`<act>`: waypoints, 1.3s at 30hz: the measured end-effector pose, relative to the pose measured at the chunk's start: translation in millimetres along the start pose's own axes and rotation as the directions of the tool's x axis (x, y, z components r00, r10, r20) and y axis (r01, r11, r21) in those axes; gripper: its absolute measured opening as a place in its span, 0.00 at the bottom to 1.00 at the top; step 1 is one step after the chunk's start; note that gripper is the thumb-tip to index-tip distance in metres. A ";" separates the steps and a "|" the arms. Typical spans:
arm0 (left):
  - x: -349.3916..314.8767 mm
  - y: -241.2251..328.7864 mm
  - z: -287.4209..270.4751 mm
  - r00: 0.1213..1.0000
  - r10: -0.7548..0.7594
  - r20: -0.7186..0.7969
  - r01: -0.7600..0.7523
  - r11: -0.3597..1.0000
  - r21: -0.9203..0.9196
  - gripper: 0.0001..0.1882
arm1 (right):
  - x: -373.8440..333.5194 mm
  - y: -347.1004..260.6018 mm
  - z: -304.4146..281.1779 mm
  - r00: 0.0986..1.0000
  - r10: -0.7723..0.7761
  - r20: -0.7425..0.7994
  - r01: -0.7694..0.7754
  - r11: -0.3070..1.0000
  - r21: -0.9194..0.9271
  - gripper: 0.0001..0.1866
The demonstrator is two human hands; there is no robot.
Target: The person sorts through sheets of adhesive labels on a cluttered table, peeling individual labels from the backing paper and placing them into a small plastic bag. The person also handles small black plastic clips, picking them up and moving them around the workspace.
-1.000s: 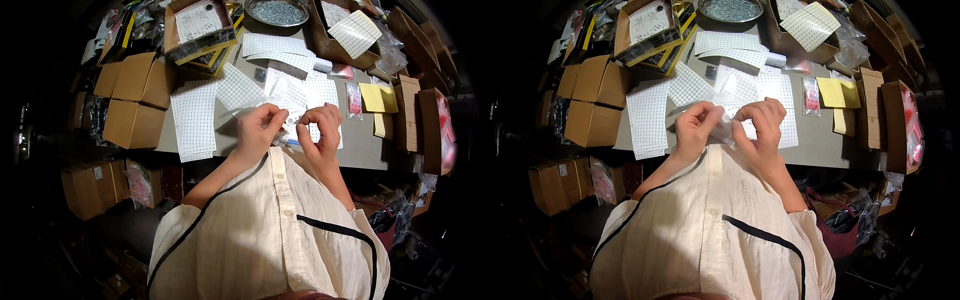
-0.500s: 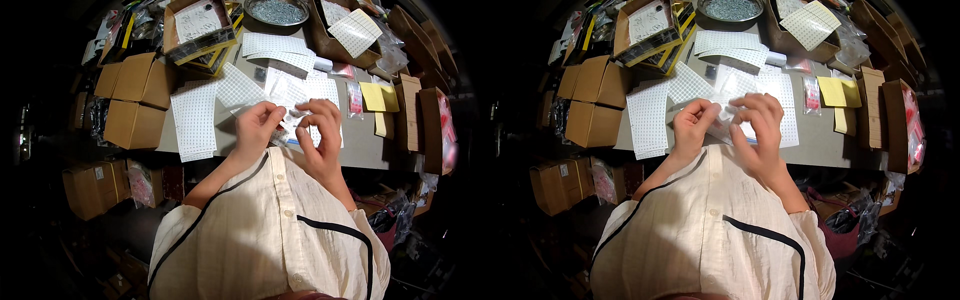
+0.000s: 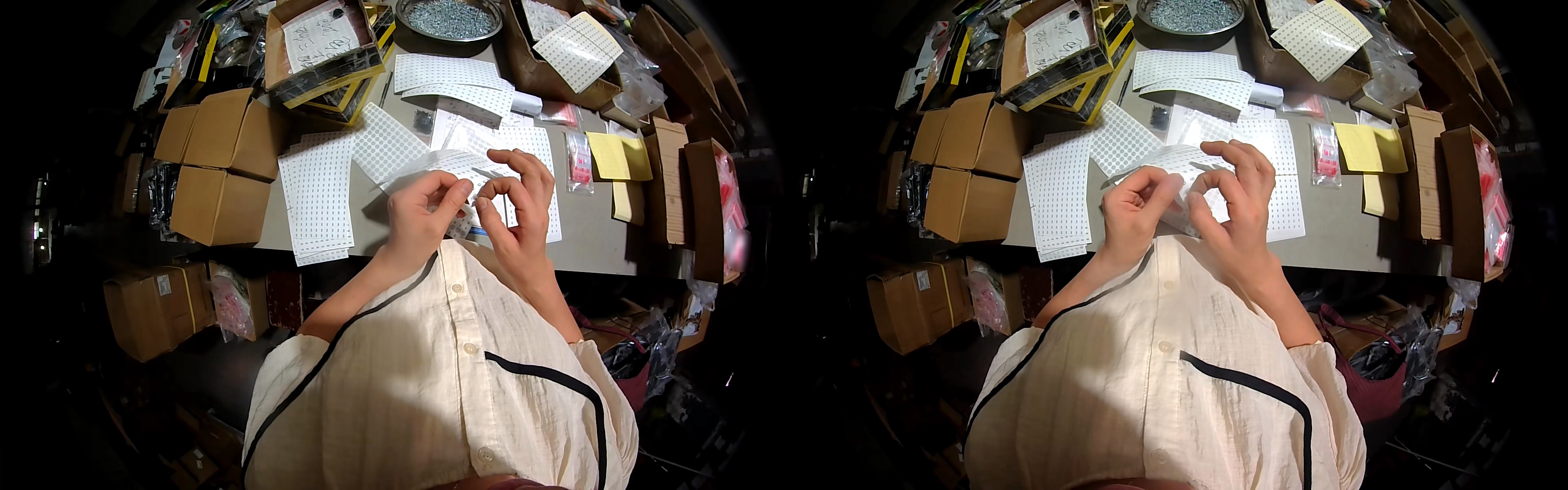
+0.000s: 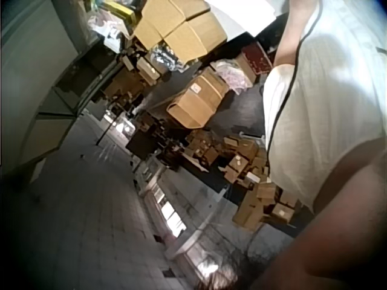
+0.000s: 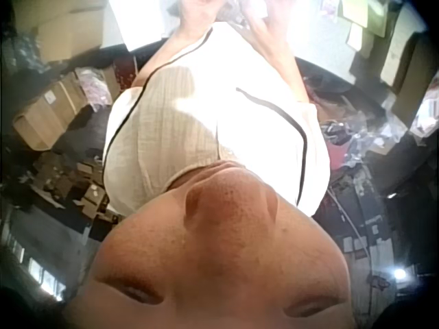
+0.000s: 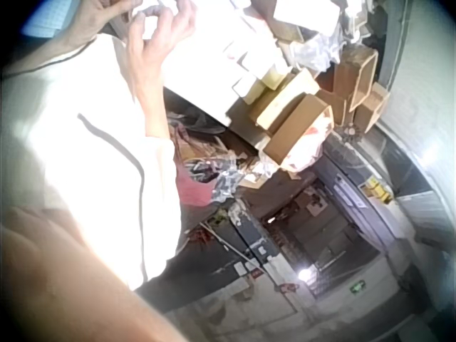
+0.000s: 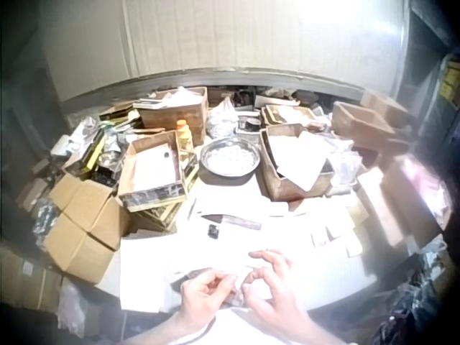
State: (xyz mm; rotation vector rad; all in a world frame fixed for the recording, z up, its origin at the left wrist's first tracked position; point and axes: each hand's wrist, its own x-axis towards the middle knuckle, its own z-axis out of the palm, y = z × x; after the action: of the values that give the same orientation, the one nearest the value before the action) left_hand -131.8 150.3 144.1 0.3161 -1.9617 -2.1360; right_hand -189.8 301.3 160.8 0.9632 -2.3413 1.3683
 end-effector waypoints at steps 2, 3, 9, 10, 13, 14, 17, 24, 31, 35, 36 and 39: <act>0.3 -0.4 0.3 1.000 0.000 -0.002 0.000 1.000 0.003 0.05 | -0.4 1.7 0.7 1.000 -0.003 -0.004 0.003 1.000 -0.006 0.05; 0.5 -1.3 0.5 1.000 0.000 -0.002 0.000 1.000 0.001 0.05 | -0.7 2.5 0.8 1.000 -0.004 -0.004 0.004 1.000 -0.010 0.05; 0.7 -3.6 0.8 1.000 -0.004 0.001 0.004 0.999 -0.036 0.05 | -0.8 4.4 1.7 1.000 -0.009 -0.008 0.009 1.000 -0.026 0.05; 0.7 -3.8 0.7 1.000 -0.006 0.005 0.007 0.999 -0.043 0.05 | -0.7 4.4 1.8 1.000 -0.008 -0.008 0.008 1.000 -0.030 0.05; 0.7 -1.4 1.3 1.000 -0.011 0.006 0.011 0.999 -0.047 0.05 | -0.6 4.6 2.4 1.000 -0.007 -0.011 0.007 0.999 -0.042 0.05; 0.9 -2.3 1.1 1.000 -0.010 0.010 0.011 0.999 -0.053 0.05 | -0.6 4.5 2.7 1.000 -0.007 -0.012 0.007 0.999 -0.046 0.05; 1.3 -3.9 1.1 1.000 -0.012 0.017 0.013 0.997 -0.070 0.05 | -0.7 4.7 2.9 1.000 -0.018 -0.018 0.017 0.998 -0.053 0.06; 1.5 -3.3 1.3 0.999 -0.028 0.034 0.032 0.993 -0.114 0.09 | -0.5 3.9 2.5 1.000 0.012 0.006 -0.012 0.997 -0.072 0.09; 1.6 0.4 -1.7 0.990 -0.117 0.075 0.133 0.956 -0.263 0.07 | 0.4 20.8 -6.8 0.964 0.245 0.105 -0.260 0.949 0.178 0.17; 2.2 0.0 -4.5 0.993 -0.100 0.065 0.114 0.957 -0.267 0.06 | -10.0 51.8 -15.8 0.862 0.480 0.163 -0.480 0.670 0.566 0.13; 2.0 -1.5 -6.3 0.995 -0.072 0.068 0.088 0.958 -0.274 0.06 | -12.9 62.0 -18.6 0.826 0.528 0.197 -0.536 0.627 0.566 0.12; 0.7 -0.1 -8.7 0.994 0.011 0.110 0.022 0.955 -0.296 0.03 | -16.4 82.2 -20.7 0.668 0.635 0.389 -0.714 0.400 0.574 0.21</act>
State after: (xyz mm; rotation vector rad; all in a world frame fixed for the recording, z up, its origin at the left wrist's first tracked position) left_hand -129.8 141.9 143.2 0.1519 -1.6561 -2.4555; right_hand -233.9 353.2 107.8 0.0945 -2.4043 2.7317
